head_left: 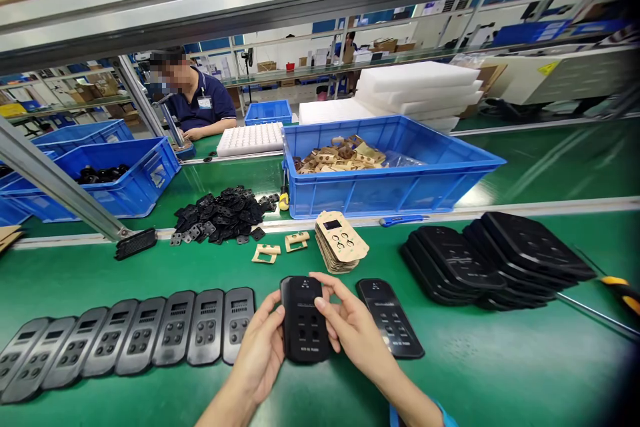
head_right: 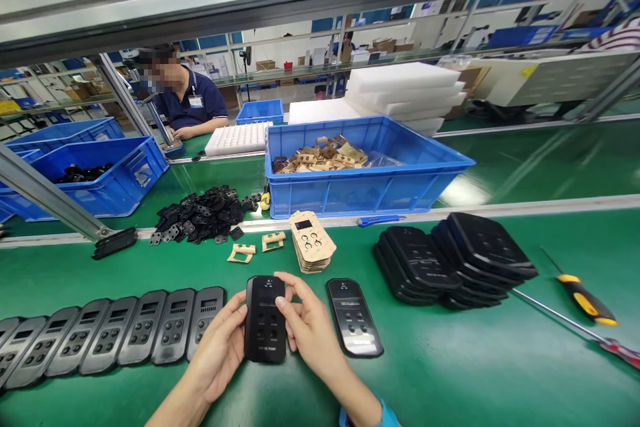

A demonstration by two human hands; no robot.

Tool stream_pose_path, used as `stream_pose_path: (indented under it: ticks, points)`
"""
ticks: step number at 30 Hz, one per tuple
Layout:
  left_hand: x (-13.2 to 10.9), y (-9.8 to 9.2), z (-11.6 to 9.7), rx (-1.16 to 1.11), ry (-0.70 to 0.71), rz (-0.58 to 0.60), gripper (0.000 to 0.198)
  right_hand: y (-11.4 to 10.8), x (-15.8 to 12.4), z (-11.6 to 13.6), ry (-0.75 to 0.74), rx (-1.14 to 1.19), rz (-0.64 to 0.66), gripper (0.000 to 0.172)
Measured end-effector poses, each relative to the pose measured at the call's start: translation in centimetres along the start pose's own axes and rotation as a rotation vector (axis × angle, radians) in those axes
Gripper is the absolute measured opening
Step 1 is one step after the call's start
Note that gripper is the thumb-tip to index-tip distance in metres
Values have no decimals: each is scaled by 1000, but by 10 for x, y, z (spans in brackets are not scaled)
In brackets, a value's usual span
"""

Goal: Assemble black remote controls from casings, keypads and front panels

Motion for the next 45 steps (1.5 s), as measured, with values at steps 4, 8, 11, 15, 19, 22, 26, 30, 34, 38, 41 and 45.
stream_pose_path:
  ticks: [4,8,11,15,19,22,26,30,34,38,41,45]
  points:
    - [2,-2,4,-11,-15,-2,32,1,-1,-1,-11,-66,0,33]
    - [1,-2,7,-17,-17,9,31,1,-1,-3,-10,-95,0,34]
    - [0,-1,6,-18,-14,16,29,1,-1,-5,-13,-118,-4,34]
    - [0,2,5,-15,-18,25,30,-1,-1,-6,-23,-179,-21,34]
    - [-1,2,5,-2,-20,25,33,-1,-1,-5,-45,-225,-32,34]
    - [-2,3,5,22,-13,30,34,-2,-2,-4,-52,-244,-43,34]
    - [-3,6,3,112,22,50,39,-2,-2,-6,-46,-264,-52,35]
    - [-5,12,0,193,66,76,41,-6,-1,-6,-41,-303,-72,42]
    - [-5,11,1,234,80,85,42,-5,-2,6,-98,-456,-81,45]
    - [-2,-4,6,271,46,10,52,0,-2,0,-8,-433,-21,46]
    - [-1,-10,8,319,51,0,58,0,-4,-3,22,-390,-25,47]
    - [0,-10,1,463,177,22,61,2,-5,-4,7,-425,-36,48]
Point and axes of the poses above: each hand's wrist, its own x-axis towards the middle knuckle, its own y-axis out of the palm, z = x × y, the point moved 10 cm from there along x, towards the middle knuckle, and after that the axes turned 2 degrees about z, right-handed, at the moved point
